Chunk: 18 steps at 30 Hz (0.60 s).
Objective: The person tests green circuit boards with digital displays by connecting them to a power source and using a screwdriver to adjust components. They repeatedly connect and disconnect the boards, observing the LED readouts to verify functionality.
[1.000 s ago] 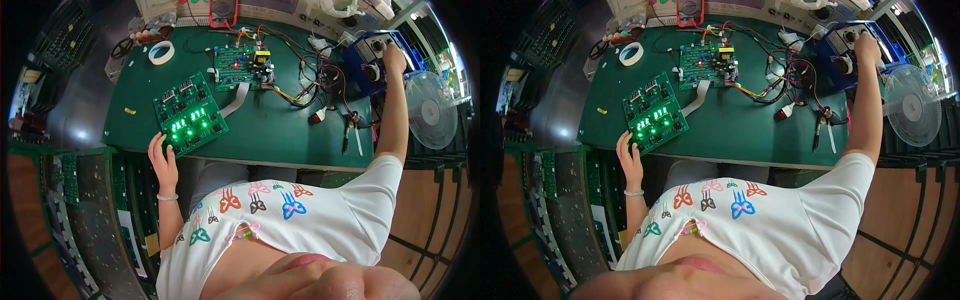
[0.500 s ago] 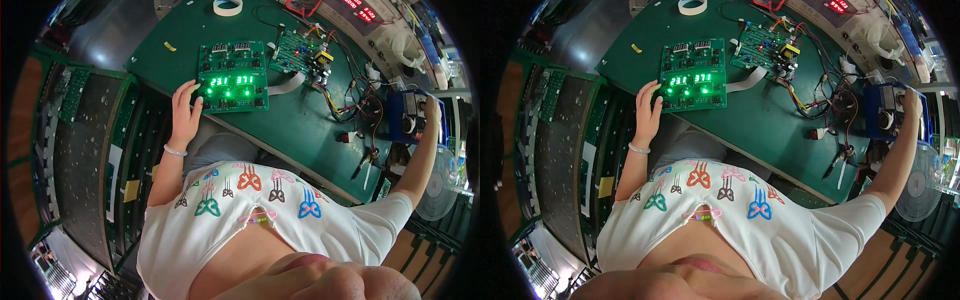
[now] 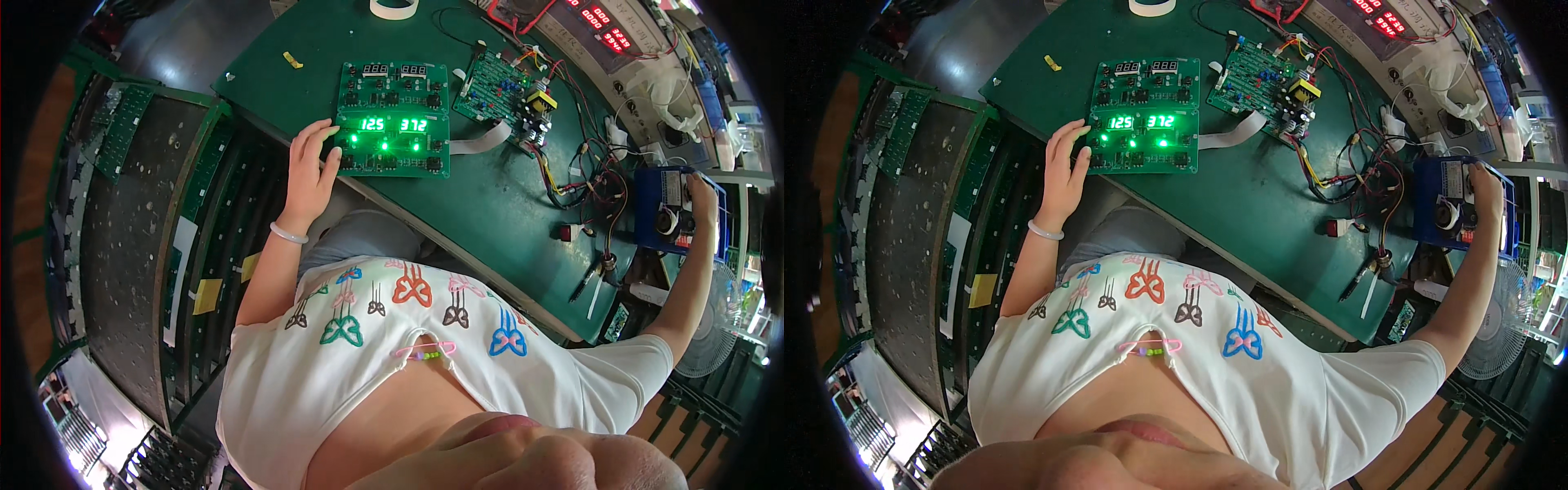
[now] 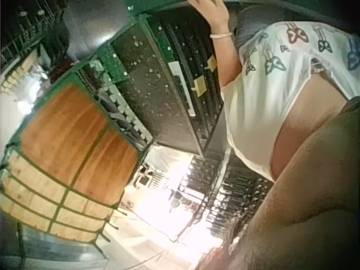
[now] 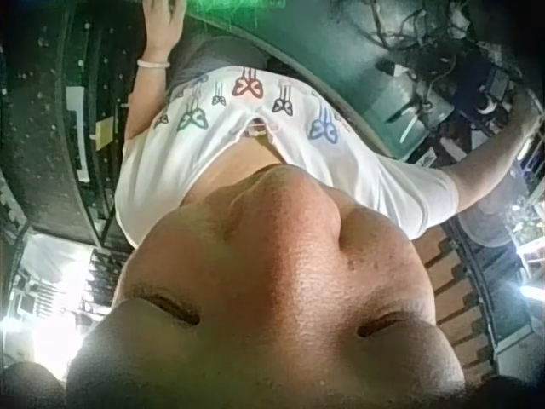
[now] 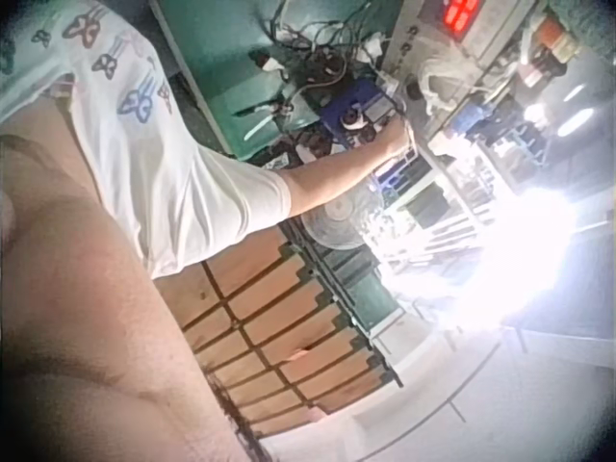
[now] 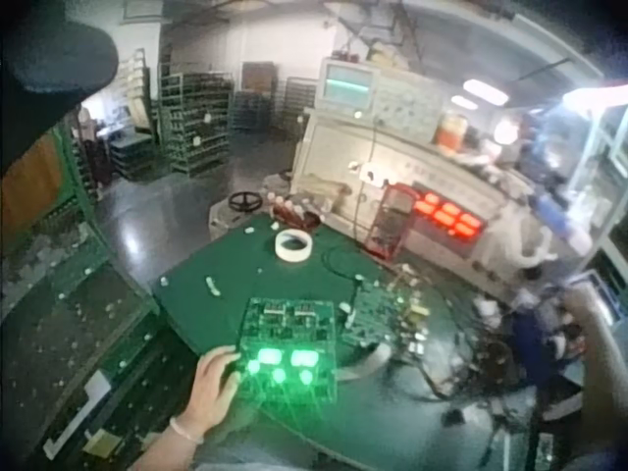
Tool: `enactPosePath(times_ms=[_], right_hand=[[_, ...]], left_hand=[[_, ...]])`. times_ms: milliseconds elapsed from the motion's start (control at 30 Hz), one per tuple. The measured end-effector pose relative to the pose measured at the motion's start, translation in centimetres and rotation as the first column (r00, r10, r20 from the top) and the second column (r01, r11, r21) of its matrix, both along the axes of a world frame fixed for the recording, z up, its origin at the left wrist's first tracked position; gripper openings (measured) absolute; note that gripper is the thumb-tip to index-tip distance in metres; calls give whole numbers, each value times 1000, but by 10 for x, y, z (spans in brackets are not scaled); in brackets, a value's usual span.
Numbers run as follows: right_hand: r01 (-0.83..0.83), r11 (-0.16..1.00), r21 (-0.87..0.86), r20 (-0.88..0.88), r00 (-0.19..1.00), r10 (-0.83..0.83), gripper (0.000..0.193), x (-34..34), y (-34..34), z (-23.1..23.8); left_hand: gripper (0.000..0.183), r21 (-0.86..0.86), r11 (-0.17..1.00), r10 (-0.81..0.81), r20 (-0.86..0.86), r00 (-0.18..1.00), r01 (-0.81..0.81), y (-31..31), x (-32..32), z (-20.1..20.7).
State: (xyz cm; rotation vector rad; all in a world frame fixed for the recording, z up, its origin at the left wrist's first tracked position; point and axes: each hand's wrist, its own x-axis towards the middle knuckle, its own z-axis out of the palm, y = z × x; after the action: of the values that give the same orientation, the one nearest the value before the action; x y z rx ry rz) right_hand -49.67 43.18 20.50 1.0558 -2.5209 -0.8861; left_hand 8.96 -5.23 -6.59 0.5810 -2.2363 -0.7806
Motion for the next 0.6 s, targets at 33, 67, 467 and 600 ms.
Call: enactPosePath(times_ms=[33,67,467,600], right_hand=[[-1,1000,7,-14,1000,1,14,-1,-2,-2],[-4,1000,13,-29,1000,4,14,-3,-4,-2],[499,860,-105,-162,845,-509,40,-15,-9,-2],[630,731,-263,-127,728,-673,51,-16,-9,2]], left_hand=[[31,-27,1000,-2,-3,1000,2,-2,1,-2],[31,-53,999,-2,-6,1000,2,-2,1,-2],[32,-73,997,28,25,999,-27,-2,1,-3],[32,20,1000,15,11,1000,-15,0,-2,-1]])
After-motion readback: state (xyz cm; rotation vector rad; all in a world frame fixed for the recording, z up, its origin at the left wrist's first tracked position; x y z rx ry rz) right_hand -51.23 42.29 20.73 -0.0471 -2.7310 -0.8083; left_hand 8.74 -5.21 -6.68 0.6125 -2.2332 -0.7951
